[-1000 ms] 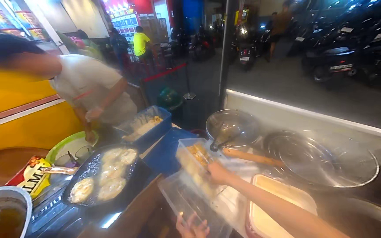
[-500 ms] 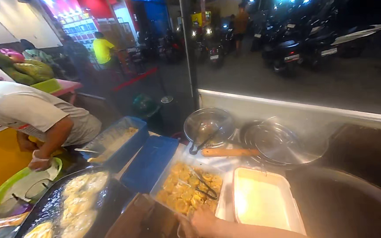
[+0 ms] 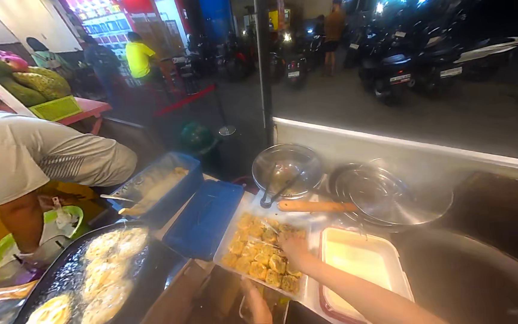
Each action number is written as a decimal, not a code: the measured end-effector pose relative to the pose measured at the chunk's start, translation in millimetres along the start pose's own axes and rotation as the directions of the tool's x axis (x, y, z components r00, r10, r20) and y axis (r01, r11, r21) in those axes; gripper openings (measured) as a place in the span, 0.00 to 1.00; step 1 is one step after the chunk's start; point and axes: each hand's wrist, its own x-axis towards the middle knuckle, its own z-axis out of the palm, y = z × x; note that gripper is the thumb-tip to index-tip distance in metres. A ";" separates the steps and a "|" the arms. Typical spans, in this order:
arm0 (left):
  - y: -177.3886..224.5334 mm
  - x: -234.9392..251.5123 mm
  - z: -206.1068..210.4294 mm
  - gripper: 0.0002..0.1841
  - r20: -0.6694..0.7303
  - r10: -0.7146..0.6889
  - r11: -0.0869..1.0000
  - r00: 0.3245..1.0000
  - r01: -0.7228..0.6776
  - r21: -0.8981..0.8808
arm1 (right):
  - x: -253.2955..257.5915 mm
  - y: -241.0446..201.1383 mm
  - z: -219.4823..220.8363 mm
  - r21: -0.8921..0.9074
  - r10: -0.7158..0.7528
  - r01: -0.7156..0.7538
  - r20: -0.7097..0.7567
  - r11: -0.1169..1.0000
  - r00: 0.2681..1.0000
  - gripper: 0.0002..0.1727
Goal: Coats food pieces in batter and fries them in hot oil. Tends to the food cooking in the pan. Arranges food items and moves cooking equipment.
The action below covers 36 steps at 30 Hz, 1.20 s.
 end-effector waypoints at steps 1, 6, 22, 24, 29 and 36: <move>3.8 -7.5 -0.5 0.39 -0.025 0.006 1.000 1.000 -0.006 0.007 | 0.8 -0.3 0.3 -0.017 0.000 0.000 0.006 1.000 1.000 0.54; 12.8 -32.3 -6.8 0.45 0.040 0.157 0.978 0.987 -0.161 0.136 | 9.7 2.7 -9.5 -0.069 -0.070 0.074 0.067 0.995 0.995 0.28; 28.1 -35.4 1.3 0.46 0.145 0.106 0.985 0.984 -0.124 0.123 | 23.9 -27.6 -77.5 -0.206 -0.090 0.121 0.152 0.971 0.984 0.42; 24.0 -36.7 2.6 0.47 0.161 0.105 0.987 0.981 -0.123 0.101 | 6.1 -11.4 -87.6 -0.189 -0.118 0.157 0.201 0.969 0.973 0.36; 16.3 -46.0 11.2 0.48 0.166 0.083 0.991 0.983 -0.099 0.091 | -58.0 29.3 -69.4 -0.151 -0.045 0.091 0.285 0.984 0.958 0.27; 13.1 -46.0 16.7 0.47 0.135 0.097 0.990 0.986 -0.109 0.085 | -72.8 7.0 -58.1 -0.254 0.164 -0.078 0.335 0.964 0.928 0.25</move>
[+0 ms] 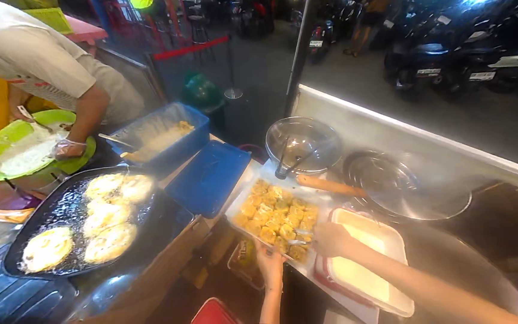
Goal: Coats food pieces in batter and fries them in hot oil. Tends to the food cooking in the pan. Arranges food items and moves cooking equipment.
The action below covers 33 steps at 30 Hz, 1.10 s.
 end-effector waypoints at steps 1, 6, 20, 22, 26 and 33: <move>-0.4 0.2 -0.7 0.47 0.001 0.001 1.000 1.000 -0.001 0.004 | 4.2 -1.2 -4.5 0.023 -0.006 0.006 0.019 1.000 1.000 0.25; 0.7 -0.8 -5.4 0.46 0.016 -0.014 1.000 1.000 0.014 -0.008 | 33.4 15.0 -17.8 0.100 -0.061 0.054 0.069 0.994 0.996 0.27; -4.8 0.6 -9.2 0.44 0.032 0.020 1.000 0.999 -0.020 -0.011 | 4.4 -42.5 -2.1 -0.120 -0.039 0.036 -0.017 0.992 0.999 0.18; -2.7 -0.6 -8.9 0.44 0.035 0.017 0.999 0.999 -0.016 -0.028 | -0.6 -29.8 -7.0 -0.129 -0.040 0.036 -0.035 0.991 0.999 0.18; -2.7 -0.7 -12.0 0.44 0.056 0.038 0.999 0.998 -0.036 -0.038 | -30.4 14.4 -18.9 -0.007 -0.064 0.063 -0.091 0.998 0.994 0.19; 4.3 2.7 -22.0 0.50 0.131 0.007 0.998 0.991 -0.015 0.066 | -96.3 86.2 -12.2 0.194 -0.034 0.069 -0.182 0.978 0.983 0.19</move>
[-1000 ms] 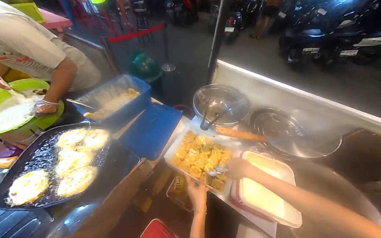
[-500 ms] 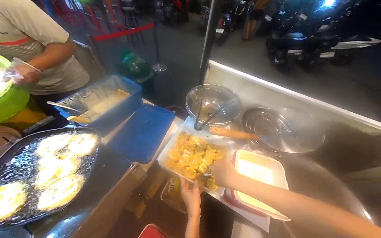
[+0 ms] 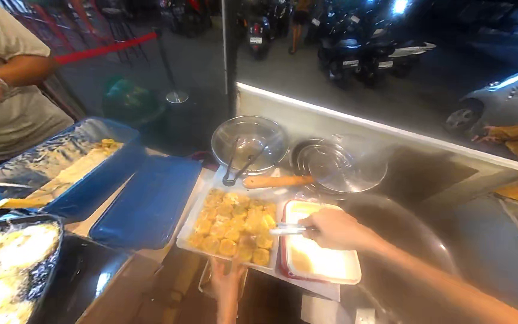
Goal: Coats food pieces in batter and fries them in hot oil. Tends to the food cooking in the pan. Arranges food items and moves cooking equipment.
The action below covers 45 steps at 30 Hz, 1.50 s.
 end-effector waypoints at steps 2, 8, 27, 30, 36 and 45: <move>4.3 -5.4 -12.2 0.48 -0.014 0.138 0.976 0.990 -0.134 0.171 | -35.7 23.5 -4.0 0.049 0.055 -0.054 -0.009 0.997 0.998 0.21; 85.5 -59.8 44.8 0.24 0.137 0.720 0.634 0.681 -0.724 0.272 | -73.5 85.5 27.3 0.056 0.247 -0.250 0.048 0.967 0.968 0.21; 99.8 -21.3 264.9 0.24 0.885 -0.029 0.244 0.465 -0.855 0.457 | -28.1 100.9 56.0 0.040 0.280 -0.289 0.149 0.957 0.948 0.21; 96.0 -31.1 267.8 0.29 0.877 -0.115 0.235 0.466 -0.845 0.480 | -21.4 106.6 32.7 0.039 0.220 -0.232 0.199 0.972 0.955 0.24; 104.9 -16.3 266.2 0.17 0.885 -0.038 0.219 0.465 -0.860 0.461 | 23.7 97.0 13.7 0.025 0.289 -0.311 0.300 0.950 0.909 0.24; 97.3 8.2 240.9 0.14 0.788 0.229 0.255 0.571 -0.817 0.517 | 26.2 68.8 26.5 -0.109 0.247 -0.229 0.202 0.967 0.948 0.25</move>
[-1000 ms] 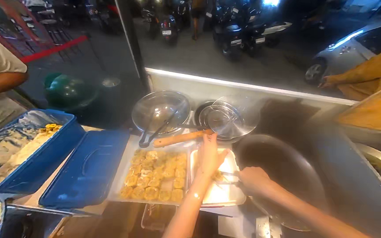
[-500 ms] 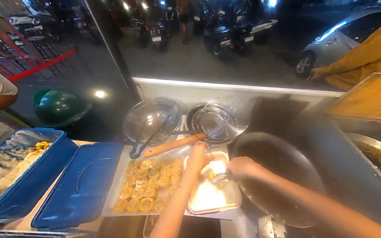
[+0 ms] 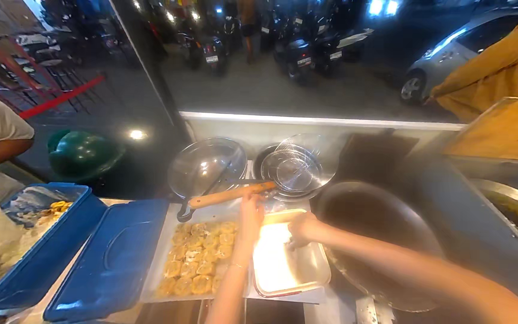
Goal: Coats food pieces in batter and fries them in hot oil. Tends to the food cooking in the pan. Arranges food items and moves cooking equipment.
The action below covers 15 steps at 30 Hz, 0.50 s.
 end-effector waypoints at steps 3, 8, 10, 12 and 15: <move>-13.3 -22.0 2.7 0.17 -0.193 0.031 0.991 0.981 -0.055 -0.119 | -19.3 -0.1 12.9 0.013 -0.023 0.024 -0.097 1.000 0.995 0.19; -33.0 -104.5 15.3 0.21 -0.367 -0.208 0.858 0.907 -0.011 -0.513 | -49.6 28.1 47.5 0.111 0.014 0.019 -0.288 0.994 0.957 0.20; -38.4 -132.5 39.2 0.24 -0.305 -0.292 0.786 0.907 0.045 -0.616 | -48.5 39.2 48.9 0.129 0.005 0.031 -0.266 0.991 0.964 0.19; -43.0 -147.0 65.8 0.25 -0.291 -0.304 0.733 0.907 0.028 -0.679 | -37.2 47.1 35.5 0.159 -0.018 0.043 -0.151 0.986 0.988 0.21; -41.9 -147.4 79.1 0.26 -0.346 -0.298 0.716 0.890 -0.031 -0.697 | -6.8 53.8 14.6 0.180 -0.049 0.049 -0.006 0.982 0.999 0.26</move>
